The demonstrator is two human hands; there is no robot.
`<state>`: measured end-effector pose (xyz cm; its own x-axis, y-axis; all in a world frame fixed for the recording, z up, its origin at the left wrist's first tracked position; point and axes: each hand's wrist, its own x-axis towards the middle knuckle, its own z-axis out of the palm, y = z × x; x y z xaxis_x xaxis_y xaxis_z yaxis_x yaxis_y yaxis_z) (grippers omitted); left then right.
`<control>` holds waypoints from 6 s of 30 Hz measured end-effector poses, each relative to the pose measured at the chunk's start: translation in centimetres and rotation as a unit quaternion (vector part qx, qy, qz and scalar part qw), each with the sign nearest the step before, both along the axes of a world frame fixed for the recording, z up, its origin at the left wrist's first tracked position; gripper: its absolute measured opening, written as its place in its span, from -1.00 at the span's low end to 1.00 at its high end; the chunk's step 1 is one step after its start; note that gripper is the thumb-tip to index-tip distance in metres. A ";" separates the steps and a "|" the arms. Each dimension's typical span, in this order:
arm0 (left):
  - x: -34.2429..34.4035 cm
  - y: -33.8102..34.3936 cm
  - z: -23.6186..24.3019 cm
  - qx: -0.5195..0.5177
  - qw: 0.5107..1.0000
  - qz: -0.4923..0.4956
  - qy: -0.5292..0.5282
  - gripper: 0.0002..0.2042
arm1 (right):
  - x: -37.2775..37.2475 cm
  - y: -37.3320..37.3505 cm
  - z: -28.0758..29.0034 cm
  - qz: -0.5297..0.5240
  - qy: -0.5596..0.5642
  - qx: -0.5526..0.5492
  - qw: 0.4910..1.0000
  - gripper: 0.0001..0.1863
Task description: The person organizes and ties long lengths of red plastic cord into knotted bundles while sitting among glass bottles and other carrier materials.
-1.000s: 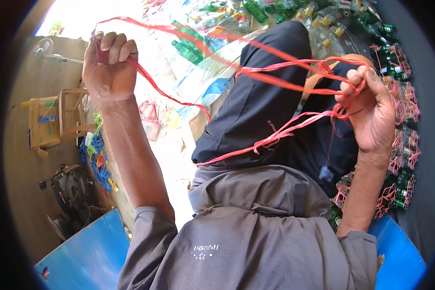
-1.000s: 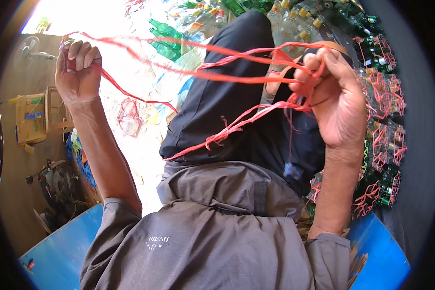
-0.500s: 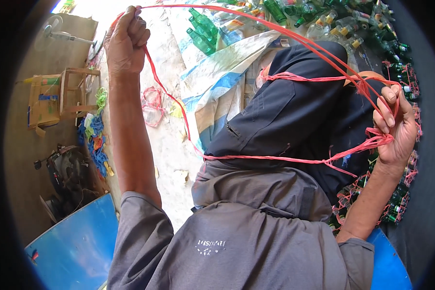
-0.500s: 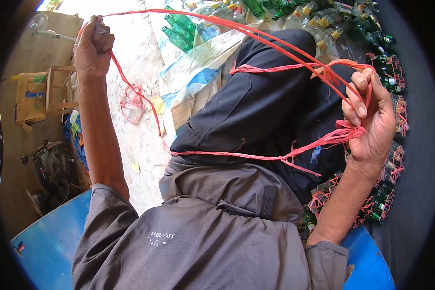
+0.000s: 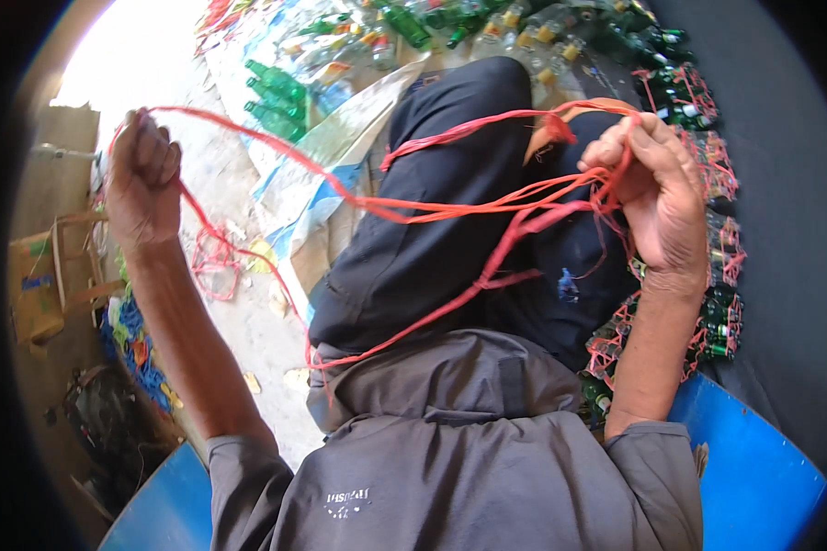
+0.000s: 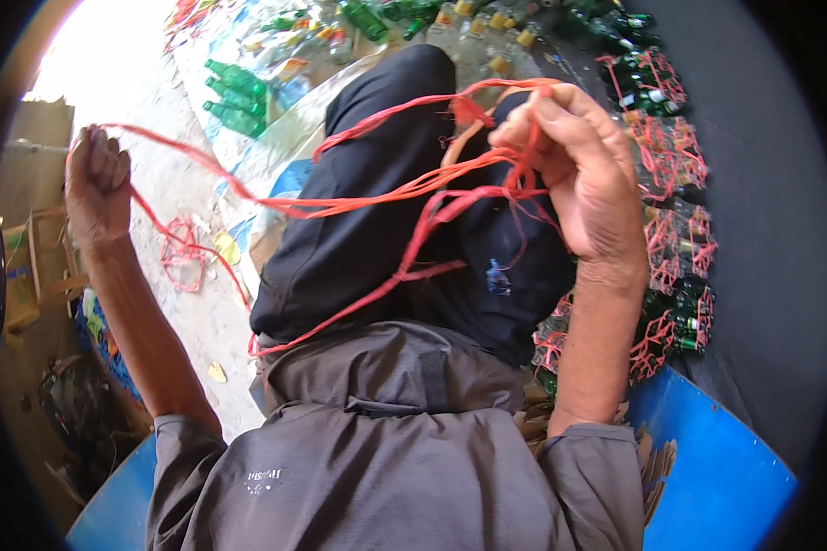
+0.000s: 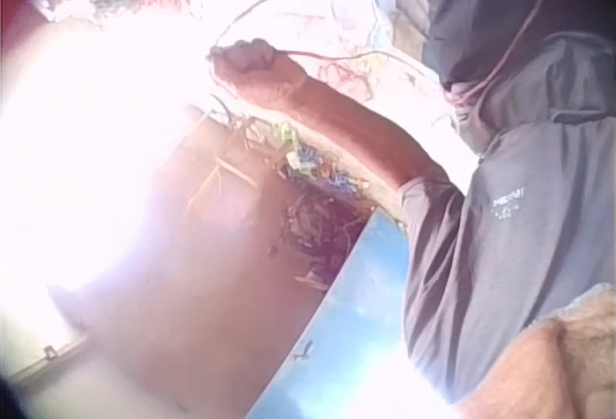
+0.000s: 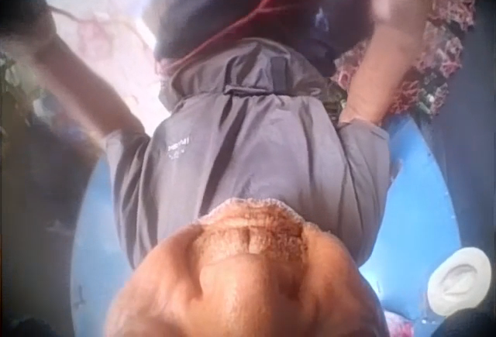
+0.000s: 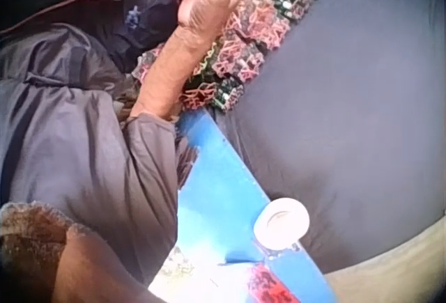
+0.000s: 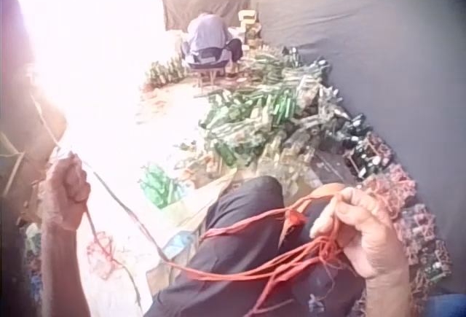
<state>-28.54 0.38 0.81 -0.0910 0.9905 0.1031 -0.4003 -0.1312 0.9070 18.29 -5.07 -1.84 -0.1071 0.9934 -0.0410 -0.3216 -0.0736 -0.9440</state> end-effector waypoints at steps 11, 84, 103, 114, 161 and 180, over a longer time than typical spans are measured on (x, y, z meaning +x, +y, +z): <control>2.2 -0.1 0.0 0.004 1.000 0.015 -0.008 -0.79 | 1.1 -0.6 1.2 -0.032 -0.066 0.038 0.997 -0.80; 24.4 -6.8 -3.4 0.012 0.908 -0.303 0.290 -0.84 | -0.8 -1.3 1.8 0.044 -0.082 0.035 0.995 -0.71; 23.1 -6.6 -2.3 -0.052 0.950 -0.242 0.191 -0.85 | 3.1 -6.9 0.3 -0.092 -0.359 0.115 0.922 -0.77; 22.5 -6.6 -2.6 -0.048 0.953 -0.229 0.194 -0.83 | 0.1 -7.8 -1.2 -0.074 -0.587 0.178 0.786 -0.58; 22.4 -8.0 -2.6 0.280 0.836 -0.159 0.445 -0.72 | 2.9 -9.5 2.9 -0.001 -0.358 0.085 0.930 -0.90; 15.3 -2.1 -5.6 0.191 0.804 -0.057 0.560 -0.92 | 4.8 -9.5 2.8 -0.074 -0.334 0.043 0.939 -0.86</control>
<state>-13.29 -1.74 -4.83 0.3608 0.8624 0.3550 0.6108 -0.5062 0.6089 23.07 -14.61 0.94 0.0534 0.9981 0.0318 0.3441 0.0115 -0.9389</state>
